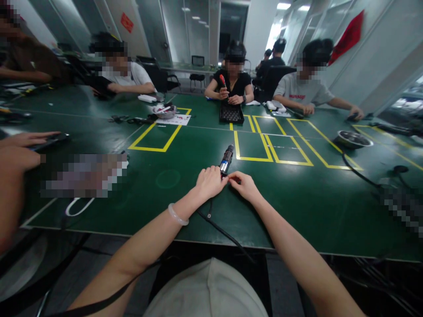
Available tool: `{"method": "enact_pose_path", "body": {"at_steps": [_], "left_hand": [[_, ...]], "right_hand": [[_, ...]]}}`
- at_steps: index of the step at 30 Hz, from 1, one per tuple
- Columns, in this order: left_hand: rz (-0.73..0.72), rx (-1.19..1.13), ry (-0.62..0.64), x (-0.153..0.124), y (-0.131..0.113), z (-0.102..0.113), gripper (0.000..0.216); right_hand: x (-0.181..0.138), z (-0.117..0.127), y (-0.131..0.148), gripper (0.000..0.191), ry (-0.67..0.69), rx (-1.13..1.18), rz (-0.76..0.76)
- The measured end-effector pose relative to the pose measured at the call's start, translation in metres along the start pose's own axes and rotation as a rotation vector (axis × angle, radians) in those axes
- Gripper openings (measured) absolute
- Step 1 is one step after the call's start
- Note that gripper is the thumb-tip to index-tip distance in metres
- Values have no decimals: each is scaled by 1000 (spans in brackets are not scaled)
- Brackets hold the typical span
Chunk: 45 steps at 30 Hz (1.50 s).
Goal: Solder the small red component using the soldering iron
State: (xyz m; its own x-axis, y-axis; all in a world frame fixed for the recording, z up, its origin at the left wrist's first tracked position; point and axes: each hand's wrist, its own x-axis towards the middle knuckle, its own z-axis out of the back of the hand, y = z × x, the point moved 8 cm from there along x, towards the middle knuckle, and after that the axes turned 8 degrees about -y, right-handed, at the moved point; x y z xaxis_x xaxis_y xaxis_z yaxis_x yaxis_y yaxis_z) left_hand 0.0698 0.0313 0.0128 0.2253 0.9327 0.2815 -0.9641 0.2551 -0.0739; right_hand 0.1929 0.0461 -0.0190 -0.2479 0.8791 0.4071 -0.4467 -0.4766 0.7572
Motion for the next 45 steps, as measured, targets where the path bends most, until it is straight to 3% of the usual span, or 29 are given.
{"method": "enact_pose_path", "body": {"at_steps": [12,18,24,39,45], "left_hand": [[-2,-27,31,4,-4,-6,71],[-47,-9,82,6,-3,-11,57],[-60,30,101,7,1,-9,59],[-23,89,132,6,36,-5,62],[61,126,200,0,90,0,67]], "right_hand": [[0,1,-5,24,-3,17,2],[0,-1,-6,22,9,51,-5],[-1,-3,-4,20,27,52,-5],[0,7,-6,18,-5,-12,5],[0,8,-6,17,-12,-6,-2]]}}
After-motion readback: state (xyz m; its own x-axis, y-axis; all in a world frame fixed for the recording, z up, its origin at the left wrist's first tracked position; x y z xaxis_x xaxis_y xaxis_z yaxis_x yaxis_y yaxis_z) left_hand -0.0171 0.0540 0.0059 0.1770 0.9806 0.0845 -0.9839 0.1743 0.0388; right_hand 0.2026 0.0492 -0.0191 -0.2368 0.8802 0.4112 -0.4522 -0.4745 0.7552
